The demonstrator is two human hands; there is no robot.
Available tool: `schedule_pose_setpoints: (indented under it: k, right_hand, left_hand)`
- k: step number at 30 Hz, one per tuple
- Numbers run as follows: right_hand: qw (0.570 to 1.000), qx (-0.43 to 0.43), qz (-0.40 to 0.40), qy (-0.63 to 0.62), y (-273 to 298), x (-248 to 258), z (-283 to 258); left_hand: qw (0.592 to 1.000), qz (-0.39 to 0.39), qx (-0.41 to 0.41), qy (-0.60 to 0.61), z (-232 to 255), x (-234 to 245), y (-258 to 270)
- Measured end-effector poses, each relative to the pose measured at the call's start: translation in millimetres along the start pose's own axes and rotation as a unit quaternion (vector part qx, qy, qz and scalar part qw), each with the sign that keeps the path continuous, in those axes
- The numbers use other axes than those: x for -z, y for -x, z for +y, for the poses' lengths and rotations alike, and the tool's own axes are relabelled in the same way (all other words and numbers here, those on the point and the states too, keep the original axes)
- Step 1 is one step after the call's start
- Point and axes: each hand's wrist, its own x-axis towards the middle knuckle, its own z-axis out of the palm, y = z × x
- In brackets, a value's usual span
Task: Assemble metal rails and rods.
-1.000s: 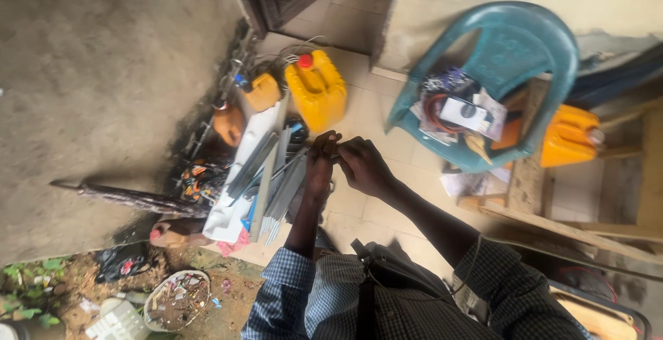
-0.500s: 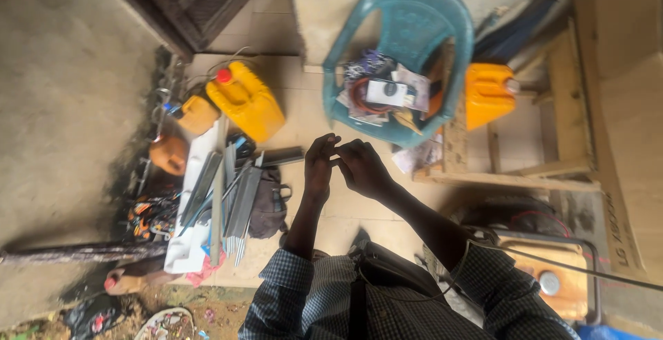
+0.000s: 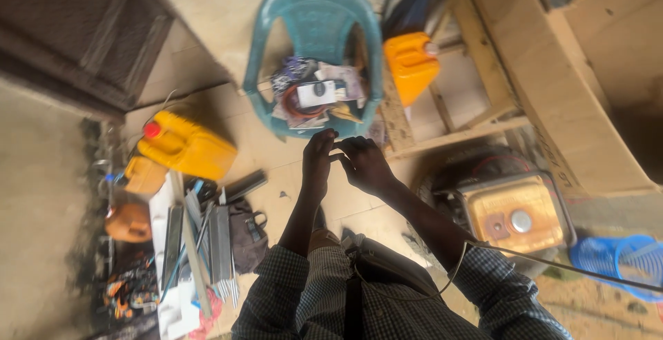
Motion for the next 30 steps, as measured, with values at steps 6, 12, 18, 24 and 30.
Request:
schedule_pose_setpoints:
  k: [6, 12, 18, 24, 30]
  right_hand:
    - [0.997, -0.053, 0.049, 0.023, 13.0, 34.7, 27.7]
    - [0.986, -0.144, 0.069, 0.039, 13.6, 72.7, 56.5]
    - [0.975, -0.184, 0.102, 0.065, 6.4, 96.9, 99.3]
    - [0.966, -0.216, 0.104, 0.092, -23.4, 124.6, 129.6]
    - [0.957, -0.229, 0.14, 0.109, -39.6, 141.3, 159.3]
  left_hand:
    - [0.997, -0.053, 0.029, -0.041, 2.8, -55.8, -19.6]
    - [0.99, -0.136, 0.039, -0.024, -14.9, -105.9, -58.9]
    - [0.977, -0.202, 0.053, -0.041, -5.3, -161.0, -94.0]
    - [0.967, -0.25, 0.053, -0.004, -3.6, -195.7, -141.4]
    - [0.96, -0.264, 0.088, -0.034, 4.3, -228.8, -180.7]
